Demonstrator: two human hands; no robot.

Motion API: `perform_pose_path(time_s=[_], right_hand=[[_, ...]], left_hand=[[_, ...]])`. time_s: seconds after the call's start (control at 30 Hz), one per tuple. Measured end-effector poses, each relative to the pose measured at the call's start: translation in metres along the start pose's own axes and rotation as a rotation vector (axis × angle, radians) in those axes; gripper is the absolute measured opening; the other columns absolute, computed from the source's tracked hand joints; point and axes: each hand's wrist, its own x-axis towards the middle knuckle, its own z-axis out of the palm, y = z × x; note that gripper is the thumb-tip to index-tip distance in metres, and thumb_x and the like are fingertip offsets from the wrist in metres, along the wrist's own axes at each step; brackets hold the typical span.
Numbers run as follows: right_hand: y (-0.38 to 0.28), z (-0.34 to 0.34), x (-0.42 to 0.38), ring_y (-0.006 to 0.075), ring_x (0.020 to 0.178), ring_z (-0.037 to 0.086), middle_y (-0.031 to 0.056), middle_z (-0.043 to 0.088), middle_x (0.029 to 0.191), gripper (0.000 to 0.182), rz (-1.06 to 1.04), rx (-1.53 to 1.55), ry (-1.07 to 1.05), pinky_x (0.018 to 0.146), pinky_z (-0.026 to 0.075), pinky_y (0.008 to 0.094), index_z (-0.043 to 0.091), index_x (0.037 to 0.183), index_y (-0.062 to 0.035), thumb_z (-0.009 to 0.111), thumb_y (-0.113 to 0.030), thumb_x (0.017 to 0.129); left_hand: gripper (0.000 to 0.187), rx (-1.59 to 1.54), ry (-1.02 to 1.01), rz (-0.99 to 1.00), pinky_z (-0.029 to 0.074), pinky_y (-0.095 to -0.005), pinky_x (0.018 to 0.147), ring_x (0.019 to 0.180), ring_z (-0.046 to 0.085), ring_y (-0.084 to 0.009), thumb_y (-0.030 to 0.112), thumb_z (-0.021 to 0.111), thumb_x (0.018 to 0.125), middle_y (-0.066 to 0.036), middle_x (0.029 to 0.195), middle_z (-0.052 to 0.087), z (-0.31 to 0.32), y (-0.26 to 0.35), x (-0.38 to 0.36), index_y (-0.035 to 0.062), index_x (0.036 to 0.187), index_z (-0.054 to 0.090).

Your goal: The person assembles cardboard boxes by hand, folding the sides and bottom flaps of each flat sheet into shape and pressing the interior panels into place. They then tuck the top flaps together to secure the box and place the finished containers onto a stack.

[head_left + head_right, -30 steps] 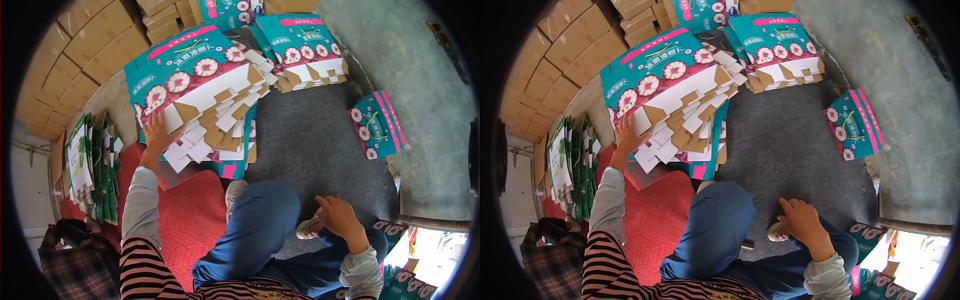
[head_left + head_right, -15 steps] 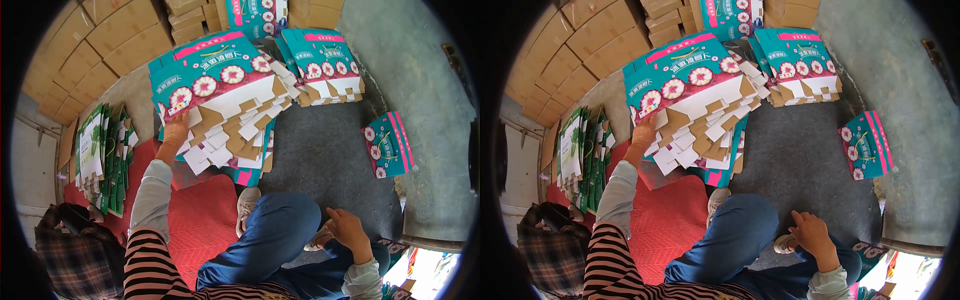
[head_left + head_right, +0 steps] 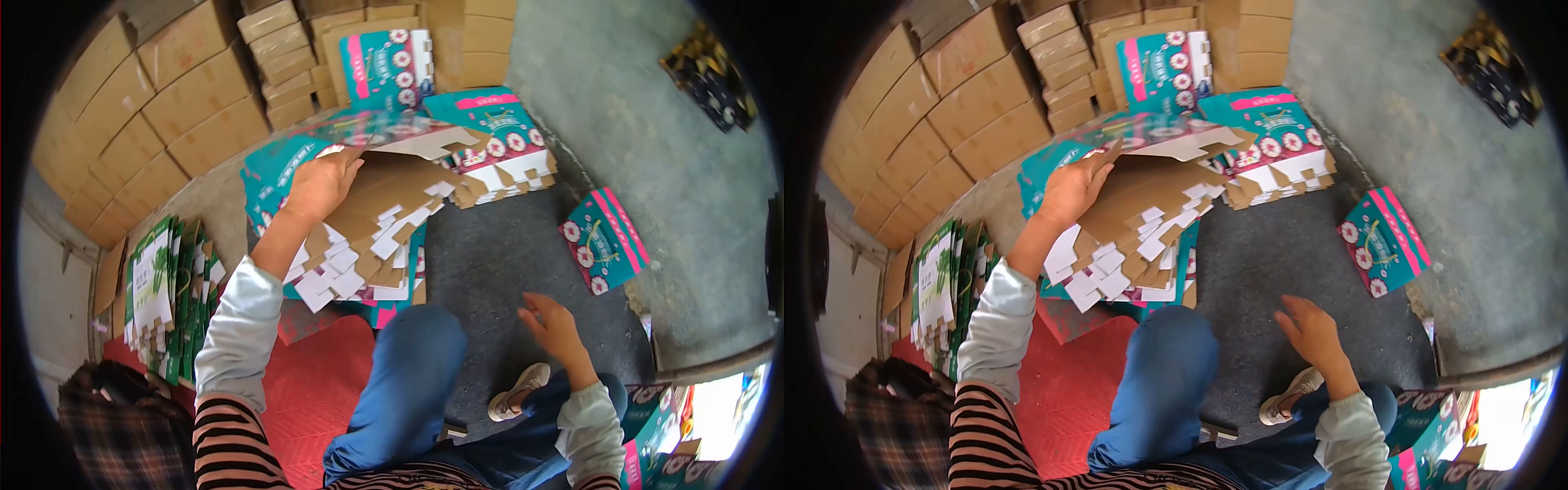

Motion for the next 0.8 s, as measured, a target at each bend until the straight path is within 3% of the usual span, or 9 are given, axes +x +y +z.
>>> perform_pose_path(time_s=[0.13, 0.2, 0.33, 0.43, 0.57, 0.6, 0.7, 0.73, 0.8], right_hand=[[-0.002, -0.009, 0.011, 0.0253, 0.108, 0.059, 0.0158, 0.057, 0.123, 0.063, 0.242, 0.766, -0.111, 0.087, 0.048, 0.036, 0.047, 0.134, -0.0057, 0.051, -0.052, 0.092], [0.0, -0.006, 0.013, 0.0267, 0.115, 0.054, 0.0165, 0.049, 0.13, 0.071, 0.269, 0.967, 0.01, 0.091, 0.045, 0.0378, 0.039, 0.14, -0.0065, 0.047, -0.058, 0.091], [0.013, -0.039, 0.004, 0.0301, 0.121, 0.048, 0.0187, 0.035, 0.141, 0.082, 0.314, 1.184, 0.305, 0.095, 0.043, 0.0413, 0.025, 0.147, -0.0088, 0.045, -0.063, 0.089], [0.021, -0.058, -0.02, 0.0309, 0.119, 0.049, 0.0172, 0.036, 0.14, 0.084, 0.265, 1.08, 0.395, 0.096, 0.043, 0.0428, 0.022, 0.148, -0.01, 0.045, -0.064, 0.089], [0.043, -0.068, -0.035, 0.0275, 0.109, 0.055, 0.0177, 0.052, 0.121, 0.067, 0.271, 0.613, 0.505, 0.085, 0.047, 0.0365, 0.041, 0.138, -0.0069, 0.051, -0.053, 0.091], [0.031, -0.071, -0.043, 0.0283, 0.101, 0.056, 0.0156, 0.057, 0.107, 0.051, 0.225, 0.255, 0.617, 0.079, 0.048, 0.0366, 0.057, 0.123, -0.0057, 0.058, -0.044, 0.089], [0.03, -0.073, -0.055, 0.0302, 0.095, 0.056, 0.0131, 0.057, 0.099, 0.041, 0.005, -0.325, 0.7, 0.078, 0.048, 0.0394, 0.066, 0.11, -0.0067, 0.063, -0.04, 0.085], [0.032, -0.074, -0.056, 0.0304, 0.094, 0.055, 0.0123, 0.056, 0.098, 0.037, -0.025, -0.292, 0.747, 0.079, 0.047, 0.0404, 0.07, 0.1, -0.006, 0.067, -0.038, 0.082], [0.039, -0.082, -0.059, 0.0304, 0.097, 0.054, 0.0124, 0.057, 0.101, 0.037, -0.043, -0.256, 0.725, 0.083, 0.046, 0.0399, 0.069, 0.099, -0.0056, 0.069, -0.037, 0.08]], left_hand=[[0.022, -0.068, 0.048, 0.078, 0.051, -0.0452, 0.059, 0.067, 0.063, -0.0349, 0.027, 0.052, 0.093, -0.014, 0.08, 0.065, -0.045, 0.085, 0.027, 0.0062, 0.093, 0.059], [0.029, -0.135, 0.056, 0.155, 0.049, -0.0455, 0.056, 0.064, 0.061, -0.0386, 0.029, 0.055, 0.092, -0.021, 0.074, 0.063, -0.058, 0.121, 0.033, 0.0029, 0.104, 0.061], [0.027, -0.287, 0.06, 0.232, 0.048, -0.044, 0.058, 0.065, 0.061, -0.0392, 0.026, 0.055, 0.093, -0.02, 0.076, 0.063, -0.072, 0.184, 0.031, 0.0013, 0.102, 0.061], [0.029, -0.537, 0.041, 0.18, 0.048, -0.0415, 0.06, 0.066, 0.06, -0.0383, 0.026, 0.054, 0.095, -0.02, 0.076, 0.063, -0.063, 0.21, 0.023, -0.0007, 0.102, 0.061], [0.029, -0.751, -0.054, 0.076, 0.046, -0.0408, 0.059, 0.065, 0.06, -0.0368, 0.026, 0.051, 0.096, -0.021, 0.072, 0.06, -0.051, 0.23, 0.0, -0.0014, 0.095, 0.06], [0.03, -0.775, -0.076, 0.032, 0.046, -0.0376, 0.058, 0.061, 0.059, -0.0325, 0.027, 0.052, 0.096, -0.019, 0.07, 0.059, -0.043, 0.23, -0.006, -0.0015, 0.095, 0.061], [0.029, -0.893, -0.099, -0.072, 0.045, -0.034, 0.057, 0.059, 0.057, -0.0231, 0.027, 0.053, 0.096, -0.014, 0.067, 0.059, -0.016, 0.227, -0.021, -0.0008, 0.094, 0.061], [0.029, -1.029, -0.137, -0.141, 0.044, -0.0303, 0.057, 0.06, 0.053, -0.0126, 0.027, 0.055, 0.096, -0.006, 0.067, 0.059, -0.004, 0.221, -0.026, -0.0002, 0.094, 0.062], [0.028, -1.069, -0.229, -0.181, 0.044, -0.0287, 0.058, 0.064, 0.053, -0.0092, 0.028, 0.056, 0.096, -0.003, 0.07, 0.059, 0.005, 0.212, -0.034, 0.0009, 0.096, 0.062]])
